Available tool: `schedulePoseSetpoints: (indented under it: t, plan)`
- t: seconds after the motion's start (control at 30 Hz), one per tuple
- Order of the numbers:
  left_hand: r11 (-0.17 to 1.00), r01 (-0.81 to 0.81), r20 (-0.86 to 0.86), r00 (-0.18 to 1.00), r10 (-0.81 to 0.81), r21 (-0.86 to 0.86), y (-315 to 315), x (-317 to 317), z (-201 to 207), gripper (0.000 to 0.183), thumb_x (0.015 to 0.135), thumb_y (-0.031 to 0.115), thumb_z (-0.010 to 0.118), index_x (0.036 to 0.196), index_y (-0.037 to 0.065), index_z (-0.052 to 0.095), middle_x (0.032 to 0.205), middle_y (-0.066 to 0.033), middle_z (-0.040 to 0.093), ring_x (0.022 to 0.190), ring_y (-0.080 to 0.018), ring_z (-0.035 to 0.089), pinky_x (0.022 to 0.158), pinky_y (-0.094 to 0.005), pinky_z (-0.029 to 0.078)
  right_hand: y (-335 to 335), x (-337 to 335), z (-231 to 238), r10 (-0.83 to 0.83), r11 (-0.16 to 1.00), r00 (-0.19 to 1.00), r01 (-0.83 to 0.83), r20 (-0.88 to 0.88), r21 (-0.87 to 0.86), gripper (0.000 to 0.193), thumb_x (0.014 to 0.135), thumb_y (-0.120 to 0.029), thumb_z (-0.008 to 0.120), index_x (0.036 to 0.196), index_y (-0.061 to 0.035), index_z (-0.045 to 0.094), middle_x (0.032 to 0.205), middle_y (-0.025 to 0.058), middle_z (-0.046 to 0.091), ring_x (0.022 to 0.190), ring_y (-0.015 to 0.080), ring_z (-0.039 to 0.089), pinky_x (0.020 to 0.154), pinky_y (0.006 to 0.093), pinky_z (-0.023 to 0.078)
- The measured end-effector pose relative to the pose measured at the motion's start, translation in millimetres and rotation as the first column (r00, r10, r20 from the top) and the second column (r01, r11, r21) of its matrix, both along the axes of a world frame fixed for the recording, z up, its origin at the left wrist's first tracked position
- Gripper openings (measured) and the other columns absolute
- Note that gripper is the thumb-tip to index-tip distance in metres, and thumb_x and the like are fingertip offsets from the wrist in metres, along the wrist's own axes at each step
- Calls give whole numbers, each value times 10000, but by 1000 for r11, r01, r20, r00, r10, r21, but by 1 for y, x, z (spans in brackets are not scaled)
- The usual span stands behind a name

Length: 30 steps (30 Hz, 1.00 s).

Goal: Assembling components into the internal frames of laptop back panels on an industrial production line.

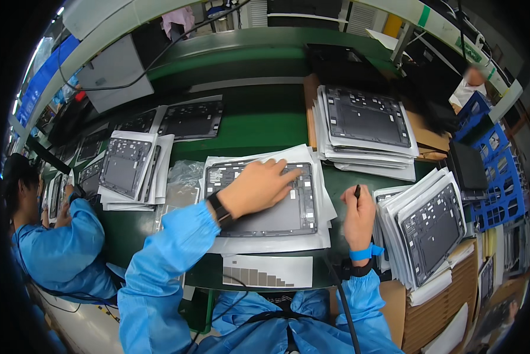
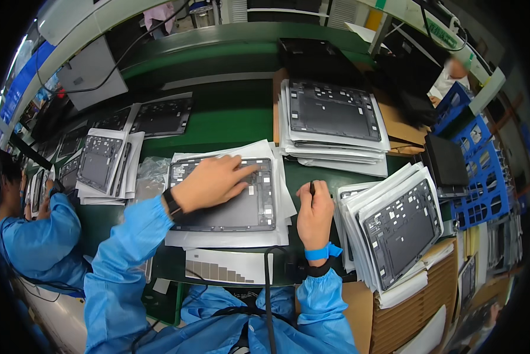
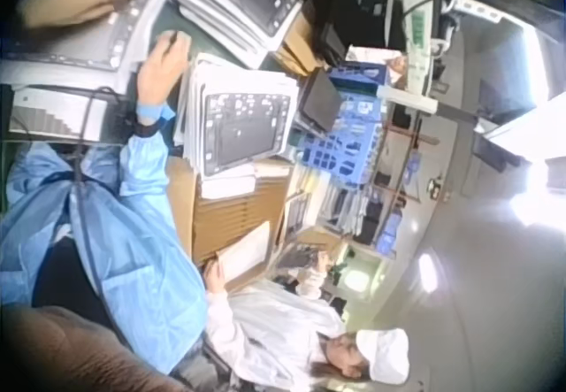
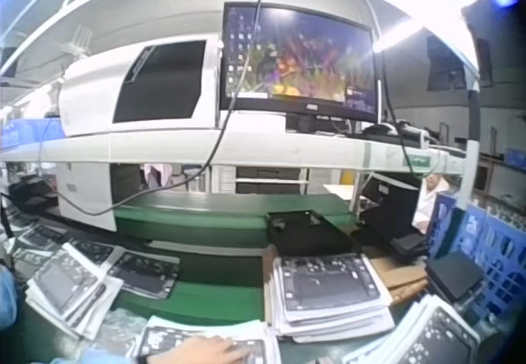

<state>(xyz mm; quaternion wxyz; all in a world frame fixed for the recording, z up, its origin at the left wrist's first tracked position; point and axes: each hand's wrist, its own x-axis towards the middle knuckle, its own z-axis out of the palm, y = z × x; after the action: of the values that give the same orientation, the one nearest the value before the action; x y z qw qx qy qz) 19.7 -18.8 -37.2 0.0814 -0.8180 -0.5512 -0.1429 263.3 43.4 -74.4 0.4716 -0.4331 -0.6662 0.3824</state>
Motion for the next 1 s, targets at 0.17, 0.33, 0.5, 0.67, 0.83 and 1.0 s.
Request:
schedulePoseSetpoints:
  t: [0.17, 0.33, 0.5, 0.67, 0.83, 1.0]
  plan:
    - [823, -566, 391, 746, 540, -57, -101, -39, 6, 219, 920, 185, 623, 1080, 41, 581, 852, -145, 612, 734, -344, 634, 617, -429, 483, -9, -9, -3, 75, 986, 949, -117, 305, 121, 161, 880, -168, 667, 929, -16, 653, 859, 140, 628, 725, 323, 620, 652, 397, 476]
    - [721, -624, 507, 536, 675, -301, -152, -64, -41, 284, 902, 198, 668, 1084, 2, 572, 779, -145, 634, 693, -320, 639, 592, -421, 464, 0, -22, -14, 108, 984, 867, -164, 487, 73, 205, 838, -190, 722, 842, -15, 615, 842, 138, 616, 767, 361, 625, 649, 433, 478]
    - [731, -636, 553, 527, 645, -246, -147, -60, -75, 242, 920, 182, 664, 1054, 2, 573, 744, -55, 616, 535, -171, 546, 501, -345, 400, -11, -29, -16, 7, 965, 914, -113, 405, 239, 126, 892, -129, 661, 884, -15, 607, 900, 136, 602, 771, 370, 612, 653, 441, 464]
    - [763, -443, 860, -37, 508, -470, -138, -49, -70, 332, 1005, 250, 546, 1136, -51, 593, 937, -81, 681, 860, -143, 607, 788, -307, 473, -16, -35, -13, 0, 991, 999, -6, 49, 132, 192, 971, -185, 591, 933, -2, 550, 815, 156, 583, 690, 345, 590, 619, 405, 447]
    - [773, -508, 871, 86, 484, -379, -122, -59, -39, 427, 1050, 315, 453, 1197, -65, 579, 1121, -105, 663, 1043, -162, 576, 913, -290, 431, 0, -44, -20, 90, 996, 992, -88, -94, 16, 268, 1005, -264, 565, 958, -5, 516, 736, 107, 577, 615, 217, 513, 589, 348, 429]
    - [759, -396, 808, 69, 585, -516, -105, -84, -22, 572, 1029, 347, 503, 1383, -99, 449, 1384, -137, 537, 1288, -192, 469, 1101, -288, 307, 7, -57, -25, 185, 969, 974, -204, -133, -142, 353, 943, -301, 669, 1049, 17, 560, 811, 95, 614, 694, 144, 527, 636, 311, 455]
